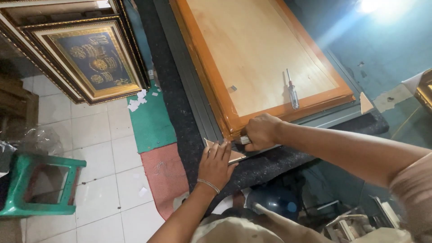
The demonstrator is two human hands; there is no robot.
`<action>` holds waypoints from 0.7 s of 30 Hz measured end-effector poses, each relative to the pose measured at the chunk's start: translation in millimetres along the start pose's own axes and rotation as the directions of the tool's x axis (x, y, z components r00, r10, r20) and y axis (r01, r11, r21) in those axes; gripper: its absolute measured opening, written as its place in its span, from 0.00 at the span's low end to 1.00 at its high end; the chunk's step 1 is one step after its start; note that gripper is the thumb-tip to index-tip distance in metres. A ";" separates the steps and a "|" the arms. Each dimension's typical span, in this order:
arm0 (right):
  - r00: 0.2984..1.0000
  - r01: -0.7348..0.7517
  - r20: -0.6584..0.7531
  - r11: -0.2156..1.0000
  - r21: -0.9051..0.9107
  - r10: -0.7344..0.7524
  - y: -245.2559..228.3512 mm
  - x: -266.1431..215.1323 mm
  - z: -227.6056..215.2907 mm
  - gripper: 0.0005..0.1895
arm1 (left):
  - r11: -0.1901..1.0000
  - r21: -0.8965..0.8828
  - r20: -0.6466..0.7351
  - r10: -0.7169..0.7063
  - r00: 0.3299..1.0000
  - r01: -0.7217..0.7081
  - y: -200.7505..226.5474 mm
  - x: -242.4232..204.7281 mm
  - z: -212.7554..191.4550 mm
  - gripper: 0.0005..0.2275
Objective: Using a manual staple gun to secure the backing onto a picture frame
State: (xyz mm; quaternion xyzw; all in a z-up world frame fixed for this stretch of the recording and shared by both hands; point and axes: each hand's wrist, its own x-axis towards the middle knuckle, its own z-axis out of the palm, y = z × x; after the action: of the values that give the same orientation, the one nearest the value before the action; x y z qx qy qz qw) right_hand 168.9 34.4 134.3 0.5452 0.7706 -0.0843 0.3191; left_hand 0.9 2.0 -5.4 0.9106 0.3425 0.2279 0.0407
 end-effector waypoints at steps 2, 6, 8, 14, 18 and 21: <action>1.000 0.000 0.006 1.000 0.005 0.000 -1.6 -1.4 -4.5 0.24 | 1.000 -0.007 -0.010 0.004 1.000 -0.004 -0.3 0.3 -0.4 0.26; 1.000 -0.002 0.020 1.000 -0.012 0.002 -5.7 -6.5 -11.4 0.24 | 1.000 -0.018 -0.007 -0.001 1.000 0.001 1.3 -1.5 -1.5 0.26; 1.000 -0.009 0.017 1.000 -0.014 0.009 -6.4 -3.5 -9.5 0.25 | 1.000 -0.002 -0.014 0.002 1.000 -0.002 1.3 -1.1 -0.2 0.26; 0.989 -0.147 -0.007 0.970 0.194 0.151 -9.1 -8.8 2.5 0.25 | 1.000 0.021 -0.063 0.015 0.998 -0.014 -0.5 -2.8 2.0 0.27; 0.949 -0.302 0.045 0.861 0.409 0.312 -7.9 -40.1 15.3 0.29 | 0.999 0.043 -0.101 0.015 0.995 -0.011 -0.3 -1.8 2.7 0.27; 0.888 -0.430 0.061 0.777 0.459 0.456 5.6 -63.0 35.6 0.27 | 0.998 0.065 -0.105 0.009 0.994 -0.002 0.2 0.4 3.8 0.28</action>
State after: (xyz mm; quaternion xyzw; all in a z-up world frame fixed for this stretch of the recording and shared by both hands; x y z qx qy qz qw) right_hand 200.9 -29.9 144.4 0.7729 0.5864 -0.1724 0.1705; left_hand 2.9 2.4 -8.6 0.8990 0.3490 0.2646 -0.0074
